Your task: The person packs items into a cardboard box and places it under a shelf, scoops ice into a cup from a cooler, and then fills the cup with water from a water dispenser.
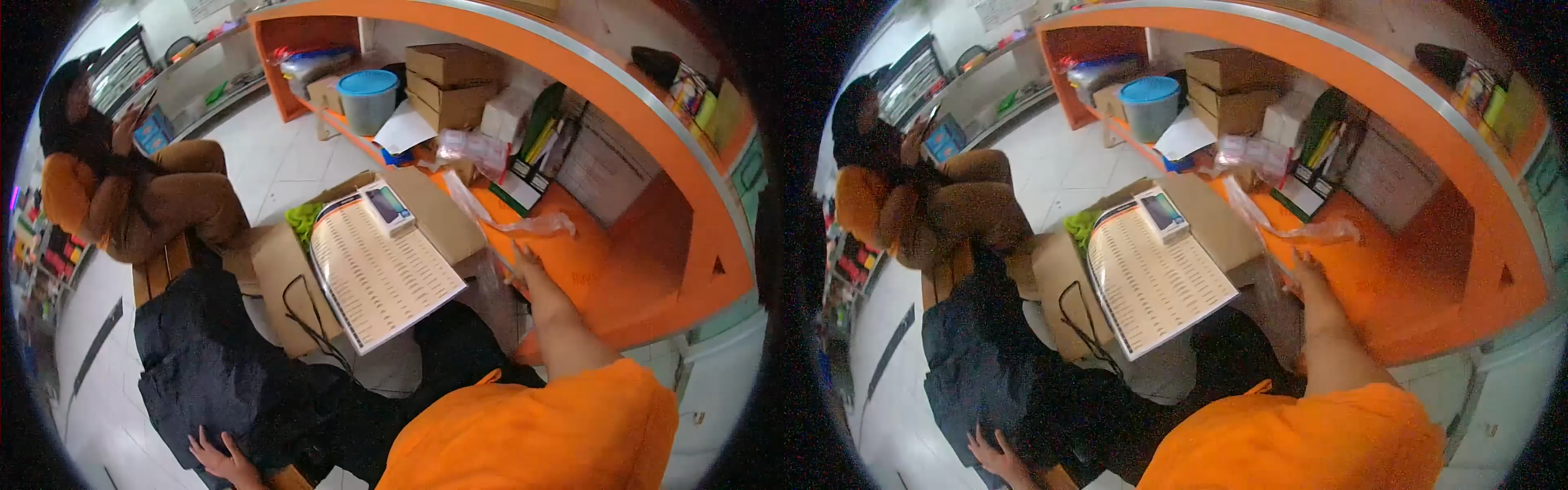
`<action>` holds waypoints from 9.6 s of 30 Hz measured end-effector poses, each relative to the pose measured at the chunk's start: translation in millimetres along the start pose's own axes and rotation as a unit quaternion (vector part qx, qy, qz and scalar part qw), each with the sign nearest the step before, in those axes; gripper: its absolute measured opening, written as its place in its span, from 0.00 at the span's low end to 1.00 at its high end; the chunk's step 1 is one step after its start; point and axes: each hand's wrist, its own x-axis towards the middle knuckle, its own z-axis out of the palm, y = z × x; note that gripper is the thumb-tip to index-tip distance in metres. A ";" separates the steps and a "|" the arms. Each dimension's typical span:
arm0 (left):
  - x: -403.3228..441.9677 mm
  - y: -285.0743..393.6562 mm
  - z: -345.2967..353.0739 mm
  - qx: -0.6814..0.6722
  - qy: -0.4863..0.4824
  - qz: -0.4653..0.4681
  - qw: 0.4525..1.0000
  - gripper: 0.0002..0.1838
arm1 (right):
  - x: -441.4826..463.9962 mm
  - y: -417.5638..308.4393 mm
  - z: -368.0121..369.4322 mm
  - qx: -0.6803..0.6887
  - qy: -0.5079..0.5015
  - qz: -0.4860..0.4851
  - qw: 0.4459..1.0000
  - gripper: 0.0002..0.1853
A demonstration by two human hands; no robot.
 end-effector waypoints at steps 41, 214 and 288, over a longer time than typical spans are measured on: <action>-0.3 -1.8 7.3 -0.071 0.017 0.051 0.996 0.27 | -360.5 -597.1 -220.8 0.335 0.240 -0.724 0.554 0.26; 103.3 -23.1 53.6 -0.576 0.026 -0.316 0.754 0.26 | -59.1 -293.2 -66.8 -0.258 -0.085 -0.733 0.623 0.12; 103.6 -4.0 44.0 -0.622 -0.020 -0.304 0.721 0.30 | -55.8 -379.2 -162.1 0.097 0.084 -0.678 0.724 0.31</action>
